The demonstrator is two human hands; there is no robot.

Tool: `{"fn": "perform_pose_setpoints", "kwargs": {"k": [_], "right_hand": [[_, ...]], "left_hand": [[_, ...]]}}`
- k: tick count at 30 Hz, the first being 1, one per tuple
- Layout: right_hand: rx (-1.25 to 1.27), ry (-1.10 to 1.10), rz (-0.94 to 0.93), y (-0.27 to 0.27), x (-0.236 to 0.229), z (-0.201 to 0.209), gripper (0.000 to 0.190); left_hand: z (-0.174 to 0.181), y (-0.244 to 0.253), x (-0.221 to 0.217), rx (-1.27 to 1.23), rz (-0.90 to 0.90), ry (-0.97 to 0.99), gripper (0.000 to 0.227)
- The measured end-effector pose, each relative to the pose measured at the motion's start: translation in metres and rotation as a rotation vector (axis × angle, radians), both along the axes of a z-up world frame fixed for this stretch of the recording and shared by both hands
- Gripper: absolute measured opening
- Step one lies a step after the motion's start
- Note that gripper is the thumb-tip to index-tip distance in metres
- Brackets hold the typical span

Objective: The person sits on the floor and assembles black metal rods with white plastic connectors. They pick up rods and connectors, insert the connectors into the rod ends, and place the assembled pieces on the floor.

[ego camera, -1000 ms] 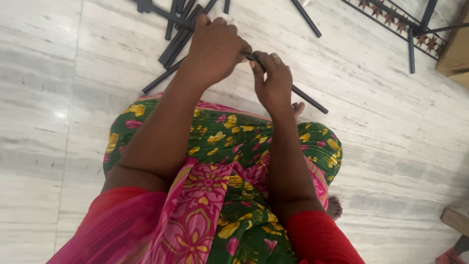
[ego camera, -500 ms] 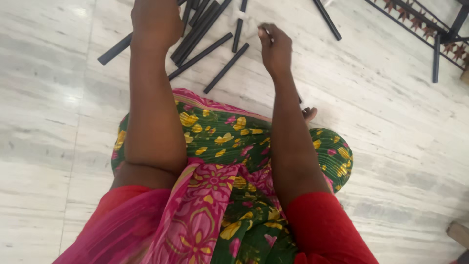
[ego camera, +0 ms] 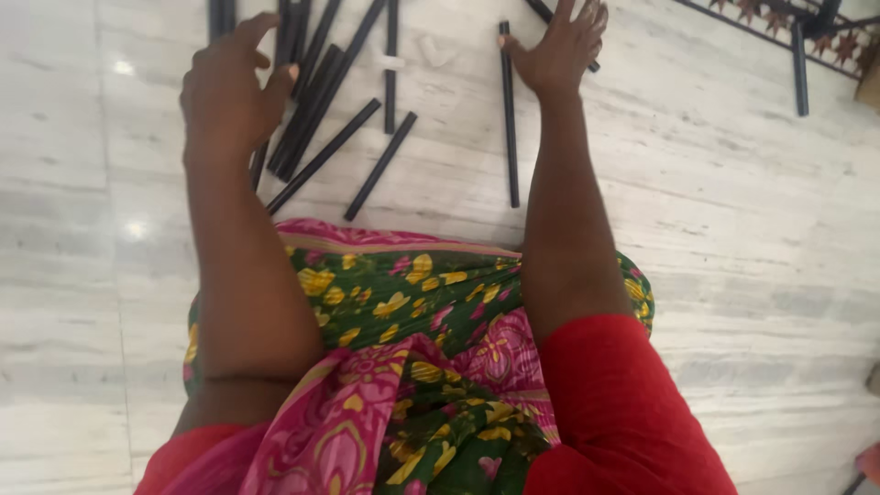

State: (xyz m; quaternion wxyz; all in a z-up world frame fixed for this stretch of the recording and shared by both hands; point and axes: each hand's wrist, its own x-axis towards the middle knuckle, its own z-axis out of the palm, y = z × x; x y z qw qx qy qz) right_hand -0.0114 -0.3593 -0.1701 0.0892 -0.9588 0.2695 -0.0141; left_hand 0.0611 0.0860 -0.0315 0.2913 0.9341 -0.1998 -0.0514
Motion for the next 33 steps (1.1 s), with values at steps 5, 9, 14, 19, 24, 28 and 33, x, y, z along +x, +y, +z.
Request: {"fn": "perform_pose_setpoints", "kwargs": {"k": [5,9,14,19,24,28,33], "right_hand": [[0.238,0.156,-0.112,-0.009,0.019,-0.005,0.108],[0.143,0.042,-0.086,0.044,0.035,-0.042,0.081],[0.221,-0.249,0.210,0.142,0.055,-0.080,0.070],[0.216,-0.225,0.295,0.162,0.057,-0.037,0.094],[0.141,-0.237,0.345,0.190,-0.014,0.035,0.093],[0.208,-0.020,0.280,0.237,-0.072,0.061,0.127],[0.395,0.011,0.480,0.281,-0.083,0.067,0.141]], "left_hand": [[0.008,-0.002,0.000,0.043,0.033,0.077,0.051],[0.004,-0.003,0.000,0.014,0.050,0.092,0.049],[0.001,-0.001,-0.002,-0.032,0.026,0.065,0.050],[0.004,0.009,0.001,-0.125,0.024,-0.052,0.052],[0.019,0.023,0.002,-0.236,0.218,-0.218,0.045],[0.020,0.028,0.005,-0.260,0.281,-0.182,0.041],[0.018,0.027,0.004,-0.299,0.280,-0.140,0.039]]}}
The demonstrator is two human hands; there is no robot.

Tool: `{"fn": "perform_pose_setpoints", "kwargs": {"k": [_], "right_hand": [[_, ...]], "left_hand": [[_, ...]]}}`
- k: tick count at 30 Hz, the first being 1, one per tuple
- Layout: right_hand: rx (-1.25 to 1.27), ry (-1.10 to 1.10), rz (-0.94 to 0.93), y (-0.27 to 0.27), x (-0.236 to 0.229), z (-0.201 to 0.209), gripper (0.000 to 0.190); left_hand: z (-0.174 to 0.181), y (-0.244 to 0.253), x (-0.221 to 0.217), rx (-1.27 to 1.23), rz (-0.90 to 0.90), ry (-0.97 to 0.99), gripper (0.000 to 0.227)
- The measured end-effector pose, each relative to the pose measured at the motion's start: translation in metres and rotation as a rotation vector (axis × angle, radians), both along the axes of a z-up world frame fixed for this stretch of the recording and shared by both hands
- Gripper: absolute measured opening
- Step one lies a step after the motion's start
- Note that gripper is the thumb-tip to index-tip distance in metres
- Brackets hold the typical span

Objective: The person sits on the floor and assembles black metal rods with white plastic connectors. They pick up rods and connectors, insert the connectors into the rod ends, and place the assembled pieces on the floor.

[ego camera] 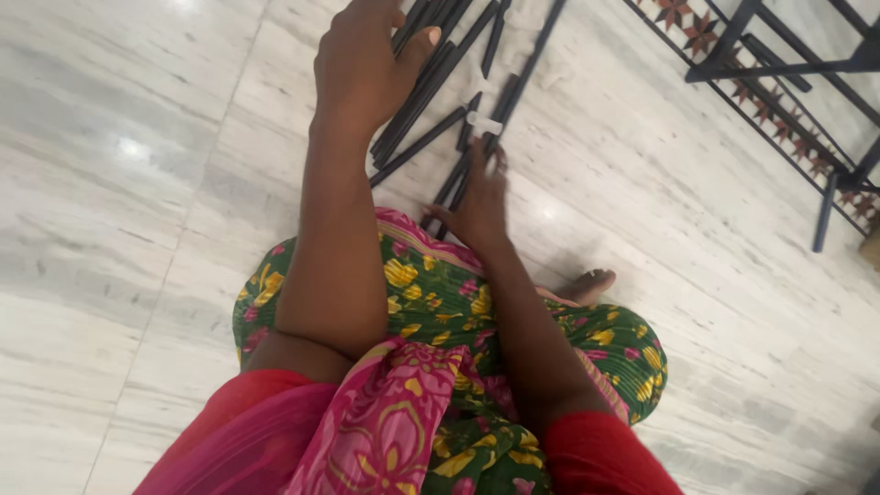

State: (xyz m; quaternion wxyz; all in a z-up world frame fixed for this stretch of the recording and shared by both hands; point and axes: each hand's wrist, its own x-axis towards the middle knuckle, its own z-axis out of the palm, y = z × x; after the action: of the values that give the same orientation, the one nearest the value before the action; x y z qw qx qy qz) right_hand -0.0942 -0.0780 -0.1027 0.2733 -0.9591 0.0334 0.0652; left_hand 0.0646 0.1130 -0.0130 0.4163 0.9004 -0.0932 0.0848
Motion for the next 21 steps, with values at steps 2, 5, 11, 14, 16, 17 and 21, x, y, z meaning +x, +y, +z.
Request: {"fn": "perform_pose_setpoints", "kwargs": {"k": [2,5,11,14,16,17,21], "right_hand": [[0.031,-0.015,-0.014,0.013,0.017,-0.006,0.136],[0.137,-0.053,-0.087,0.026,0.045,-0.020,0.126],[0.246,-0.089,-0.091,0.042,0.098,-0.040,0.110],[0.133,-0.252,-0.083,0.027,0.122,-0.036,0.087],[0.109,-0.335,-0.107,0.011,0.130,-0.032,0.064],[0.166,-0.307,-0.138,0.000,0.138,-0.030,0.051],[-0.054,-0.615,0.034,-0.031,0.180,-0.037,0.032]], "left_hand": [[0.003,0.002,0.002,0.000,-0.004,0.001,0.039],[0.003,0.005,0.002,0.027,-0.004,0.095,0.039],[0.003,0.009,-0.002,-0.053,-0.006,-0.058,0.036],[0.004,0.009,0.002,-0.054,-0.008,-0.020,0.036],[0.004,0.010,0.002,-0.046,-0.008,-0.016,0.036],[0.003,0.009,0.002,-0.046,-0.006,-0.023,0.035],[0.008,0.006,-0.001,-0.070,-0.030,-0.052,0.036]]}}
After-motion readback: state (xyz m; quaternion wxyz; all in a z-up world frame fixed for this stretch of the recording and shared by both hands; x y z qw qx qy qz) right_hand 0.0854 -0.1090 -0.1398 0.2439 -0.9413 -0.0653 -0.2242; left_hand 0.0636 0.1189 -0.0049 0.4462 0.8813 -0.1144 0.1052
